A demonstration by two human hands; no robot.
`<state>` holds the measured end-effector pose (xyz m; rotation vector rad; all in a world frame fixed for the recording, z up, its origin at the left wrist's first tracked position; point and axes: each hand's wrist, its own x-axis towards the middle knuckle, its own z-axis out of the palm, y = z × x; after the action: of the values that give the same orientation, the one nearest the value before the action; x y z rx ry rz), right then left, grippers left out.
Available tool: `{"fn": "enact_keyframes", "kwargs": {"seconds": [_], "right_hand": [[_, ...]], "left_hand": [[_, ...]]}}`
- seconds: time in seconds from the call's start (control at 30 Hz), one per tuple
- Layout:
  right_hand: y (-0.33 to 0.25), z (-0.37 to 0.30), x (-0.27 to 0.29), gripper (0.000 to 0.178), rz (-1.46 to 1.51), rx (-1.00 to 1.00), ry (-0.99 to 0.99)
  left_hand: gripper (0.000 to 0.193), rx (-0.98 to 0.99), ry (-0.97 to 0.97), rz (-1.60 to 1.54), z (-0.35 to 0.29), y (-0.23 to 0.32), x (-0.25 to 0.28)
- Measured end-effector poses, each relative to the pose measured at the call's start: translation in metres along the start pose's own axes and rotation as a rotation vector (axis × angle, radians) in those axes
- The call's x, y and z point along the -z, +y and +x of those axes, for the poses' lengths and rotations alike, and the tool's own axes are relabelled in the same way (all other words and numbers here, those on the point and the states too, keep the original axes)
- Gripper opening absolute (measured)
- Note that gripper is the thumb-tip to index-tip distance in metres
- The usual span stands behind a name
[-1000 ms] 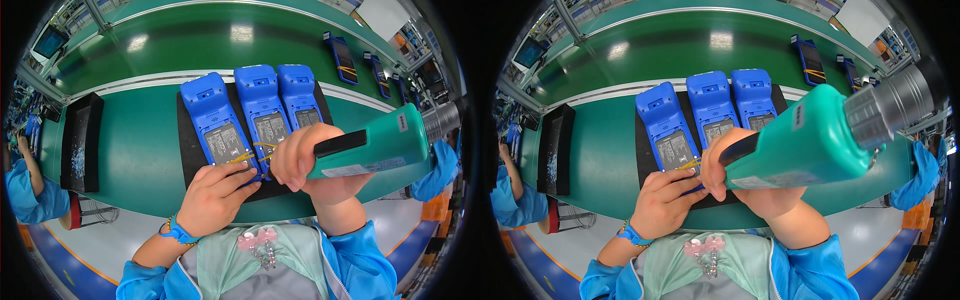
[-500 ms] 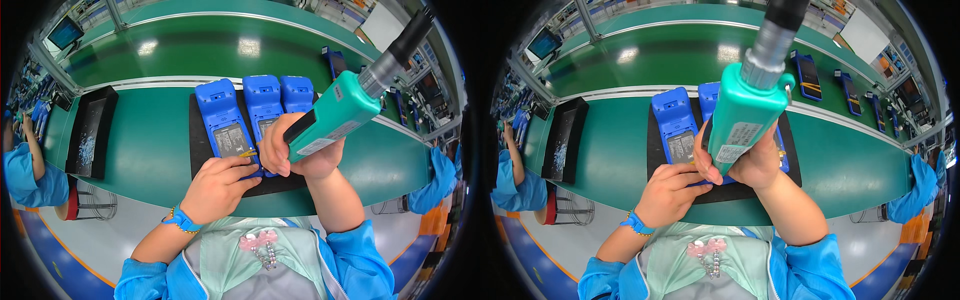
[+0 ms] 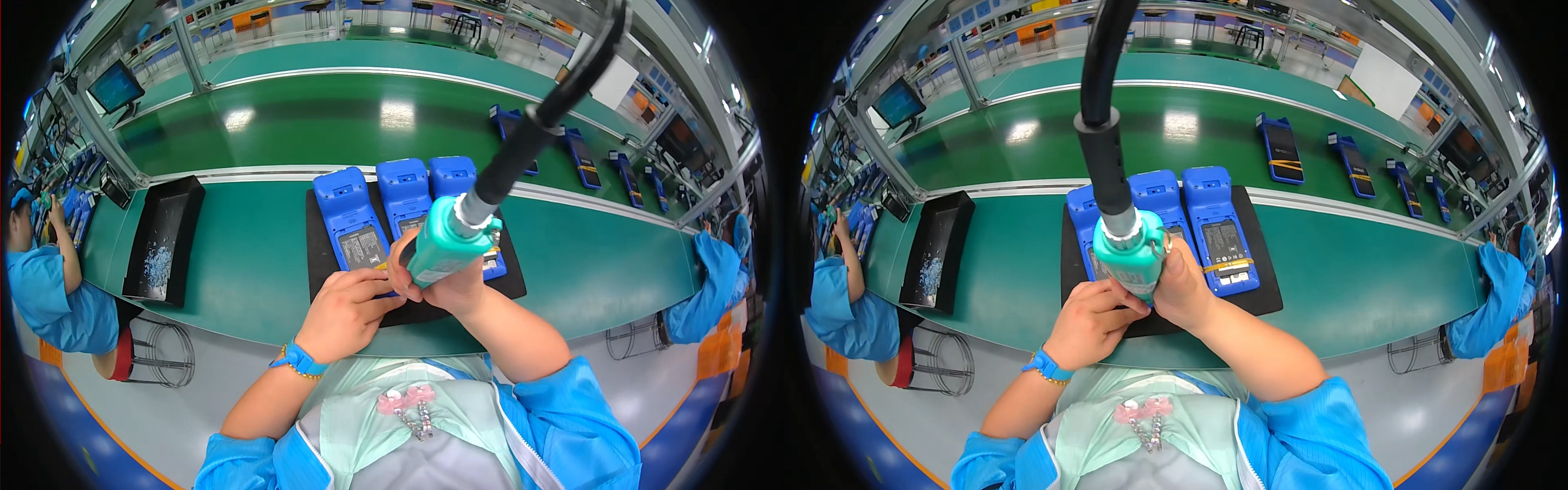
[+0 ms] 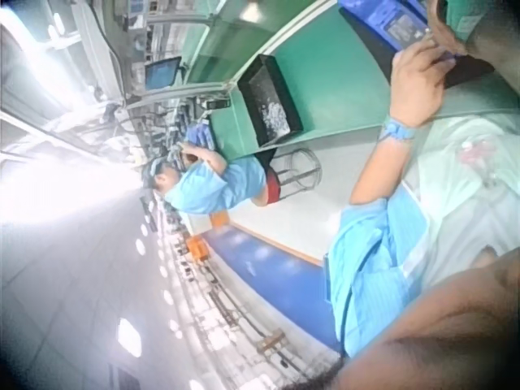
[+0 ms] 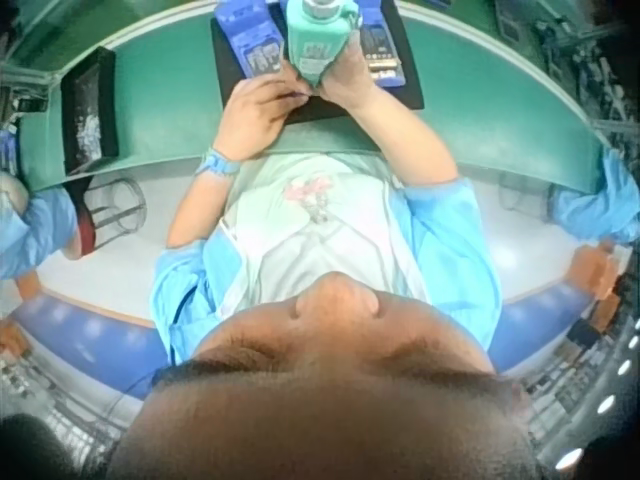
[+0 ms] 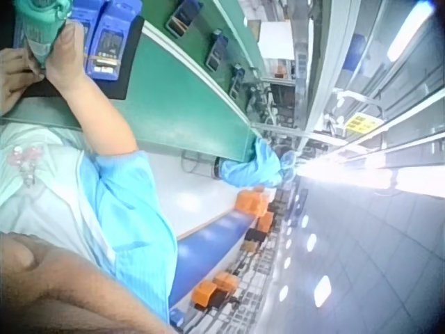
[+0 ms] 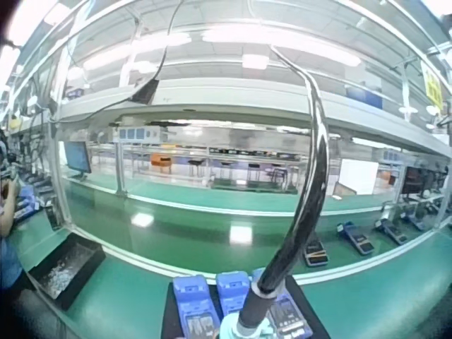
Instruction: The person assembles blue electronic devices by driving screws into them with an electric screwdriver.
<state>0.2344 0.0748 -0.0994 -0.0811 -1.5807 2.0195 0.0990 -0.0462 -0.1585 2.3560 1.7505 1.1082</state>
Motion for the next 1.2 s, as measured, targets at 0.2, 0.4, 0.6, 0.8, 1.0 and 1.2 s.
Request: {"fn": "enact_keyframes", "kwargs": {"seconds": [0.2,0.4,0.6,0.8,1.0,1.2], "right_hand": [[0.001,-0.004,0.02,0.093,0.041,0.043,-0.109],[-0.024,-0.013,0.016,0.092,0.249,0.185,-0.082],[-0.044,-0.018,0.032,0.092,0.181,0.207,0.06],[-0.056,-0.027,0.056,0.088,0.149,0.254,0.127],[-0.052,-0.033,0.069,0.082,0.2,0.286,0.177],[-0.051,-0.032,0.077,0.069,0.24,0.308,0.135]], "left_hand": [[0.03,-0.028,0.034,0.002,0.001,0.001,-0.001],[0.029,-0.037,0.023,0.019,-0.001,0.0,-0.001],[0.026,-0.041,0.133,0.043,-0.001,0.003,-0.005],[0.023,0.16,0.066,0.089,0.012,0.016,0.001],[0.02,0.196,0.012,0.096,0.018,0.017,0.006],[0.023,0.246,-0.09,0.106,0.024,0.019,0.004]]}}
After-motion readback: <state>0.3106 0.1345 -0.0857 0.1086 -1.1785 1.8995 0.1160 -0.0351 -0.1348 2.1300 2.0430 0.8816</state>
